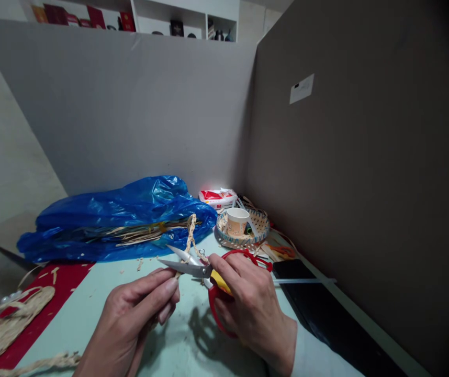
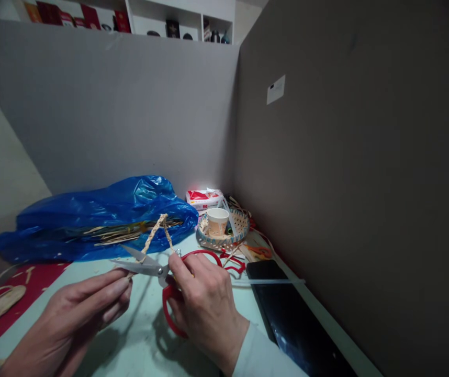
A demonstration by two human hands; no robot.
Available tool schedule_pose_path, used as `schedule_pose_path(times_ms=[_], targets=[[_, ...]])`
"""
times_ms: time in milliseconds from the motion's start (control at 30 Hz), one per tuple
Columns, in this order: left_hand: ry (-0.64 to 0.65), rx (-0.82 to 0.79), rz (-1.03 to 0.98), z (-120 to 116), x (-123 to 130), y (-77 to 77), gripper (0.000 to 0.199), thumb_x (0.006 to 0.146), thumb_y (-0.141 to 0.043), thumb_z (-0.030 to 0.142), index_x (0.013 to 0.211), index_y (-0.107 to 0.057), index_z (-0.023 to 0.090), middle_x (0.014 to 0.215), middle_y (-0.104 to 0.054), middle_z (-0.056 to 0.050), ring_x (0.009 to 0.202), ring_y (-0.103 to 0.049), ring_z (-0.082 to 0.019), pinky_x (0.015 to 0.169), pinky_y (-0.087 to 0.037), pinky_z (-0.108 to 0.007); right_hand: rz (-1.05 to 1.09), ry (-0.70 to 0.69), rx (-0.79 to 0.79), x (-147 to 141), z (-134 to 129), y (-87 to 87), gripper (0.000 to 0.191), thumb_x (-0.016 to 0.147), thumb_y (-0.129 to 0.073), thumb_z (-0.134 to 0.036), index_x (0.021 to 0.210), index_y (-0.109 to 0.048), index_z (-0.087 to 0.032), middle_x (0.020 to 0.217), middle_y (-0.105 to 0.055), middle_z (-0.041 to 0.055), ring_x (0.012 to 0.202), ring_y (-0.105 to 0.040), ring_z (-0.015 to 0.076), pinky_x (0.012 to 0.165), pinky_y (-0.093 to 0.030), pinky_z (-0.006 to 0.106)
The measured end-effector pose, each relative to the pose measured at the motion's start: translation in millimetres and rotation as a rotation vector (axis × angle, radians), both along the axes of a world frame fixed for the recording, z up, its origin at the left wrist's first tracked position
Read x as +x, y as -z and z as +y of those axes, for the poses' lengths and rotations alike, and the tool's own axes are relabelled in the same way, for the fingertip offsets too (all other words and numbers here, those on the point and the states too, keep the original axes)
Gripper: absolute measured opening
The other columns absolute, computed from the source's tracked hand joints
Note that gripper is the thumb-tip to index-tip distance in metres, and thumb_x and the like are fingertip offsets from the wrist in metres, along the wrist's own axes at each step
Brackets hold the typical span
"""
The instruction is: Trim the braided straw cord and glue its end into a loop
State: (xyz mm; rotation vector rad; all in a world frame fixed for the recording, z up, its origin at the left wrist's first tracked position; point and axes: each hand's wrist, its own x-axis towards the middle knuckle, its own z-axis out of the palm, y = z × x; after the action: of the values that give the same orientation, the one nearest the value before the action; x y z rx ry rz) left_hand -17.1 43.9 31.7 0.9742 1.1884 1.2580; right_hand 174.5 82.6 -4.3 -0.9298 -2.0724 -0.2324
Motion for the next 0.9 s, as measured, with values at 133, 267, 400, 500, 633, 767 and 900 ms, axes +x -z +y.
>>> schedule_pose_path(times_ms=[133, 267, 400, 500, 633, 767, 900], targets=[[0.033, 0.017, 0.018, 0, 0, -1.5, 0.024, 0.073, -0.082, 0.04, 0.068, -0.074, 0.018, 0.065, -0.057, 0.002, 0.062, -0.042, -0.011, 0.059, -0.04, -0.021, -0.023, 0.015, 0.071, -1, 1, 0.4, 0.038, 0.079, -0.051, -0.008, 0.115, -0.062, -0.011, 0.078, -0.063, 0.0074, 0.066, -0.055, 0.021, 0.056, -0.04, 0.03], [0.029, 0.018, 0.006, 1, -1, -3.0, 0.025, 0.071, -0.083, 0.04, 0.067, -0.074, 0.017, 0.065, -0.057, 0.002, 0.061, -0.042, -0.011, 0.058, -0.041, -0.02, -0.021, 0.031, 0.103, 0, 0, 0.0, 0.031, 0.086, -0.049, -0.01, 0.113, -0.064, -0.012, 0.074, -0.062, 0.0059, 0.062, -0.053, 0.0199, 0.055, -0.037, 0.03], [0.018, -0.016, -0.029, 2, -2, -0.5, 0.021, 0.07, -0.085, 0.038, 0.075, -0.079, 0.018, 0.068, -0.062, 0.0, 0.062, -0.044, -0.01, 0.059, -0.042, -0.019, 0.014, 0.008, 0.023, 1, 1, 1.8, 0.032, 0.084, -0.049, -0.009, 0.112, -0.065, -0.013, 0.075, -0.064, 0.006, 0.061, -0.054, 0.0186, 0.054, -0.035, 0.029], [-0.004, -0.018, -0.071, 0, 0, 0.4, 0.031, 0.065, -0.088, 0.039, 0.09, -0.082, 0.022, 0.07, -0.065, 0.0, 0.062, -0.046, -0.01, 0.057, -0.041, -0.018, 0.192, -0.076, -0.203, 0, 2, 1.2, 0.029, 0.079, -0.053, -0.008, 0.105, -0.064, -0.015, 0.079, -0.065, 0.0041, 0.061, -0.054, 0.016, 0.055, -0.036, 0.027], [-0.077, -0.006, -0.041, -5, 7, -4.7, 0.041, 0.062, -0.088, 0.046, 0.093, -0.083, 0.021, 0.064, -0.062, -0.001, 0.063, -0.047, -0.012, 0.055, -0.039, -0.018, 0.551, -0.136, -0.538, -6, 5, -1.9, 0.001, 0.087, -0.059, -0.02, 0.088, -0.059, -0.02, 0.069, -0.057, -0.0025, 0.058, -0.047, 0.0124, 0.056, -0.037, 0.024], [-0.102, -0.016, 0.041, -7, 13, -9.0, 0.047, 0.062, -0.084, 0.053, 0.093, -0.082, 0.017, 0.055, -0.049, 0.002, 0.056, -0.037, -0.011, 0.049, -0.031, -0.02, 0.832, -0.288, -0.837, -13, 4, -5.1, 0.016, 0.085, -0.069, -0.032, 0.088, -0.058, -0.021, 0.067, -0.056, -0.0045, 0.057, -0.047, 0.0113, 0.055, -0.039, 0.024], [-0.096, 0.043, 0.209, -8, 13, -6.5, 0.043, 0.066, -0.079, 0.057, 0.085, -0.083, 0.018, 0.052, -0.041, 0.005, 0.053, -0.031, -0.01, 0.048, -0.023, -0.021, 0.983, -0.434, -1.047, -16, -1, -11.6, 0.035, 0.074, -0.082, -0.037, 0.092, -0.057, -0.02, 0.07, -0.062, -0.0035, 0.062, -0.056, 0.0122, 0.06, -0.045, 0.024]])
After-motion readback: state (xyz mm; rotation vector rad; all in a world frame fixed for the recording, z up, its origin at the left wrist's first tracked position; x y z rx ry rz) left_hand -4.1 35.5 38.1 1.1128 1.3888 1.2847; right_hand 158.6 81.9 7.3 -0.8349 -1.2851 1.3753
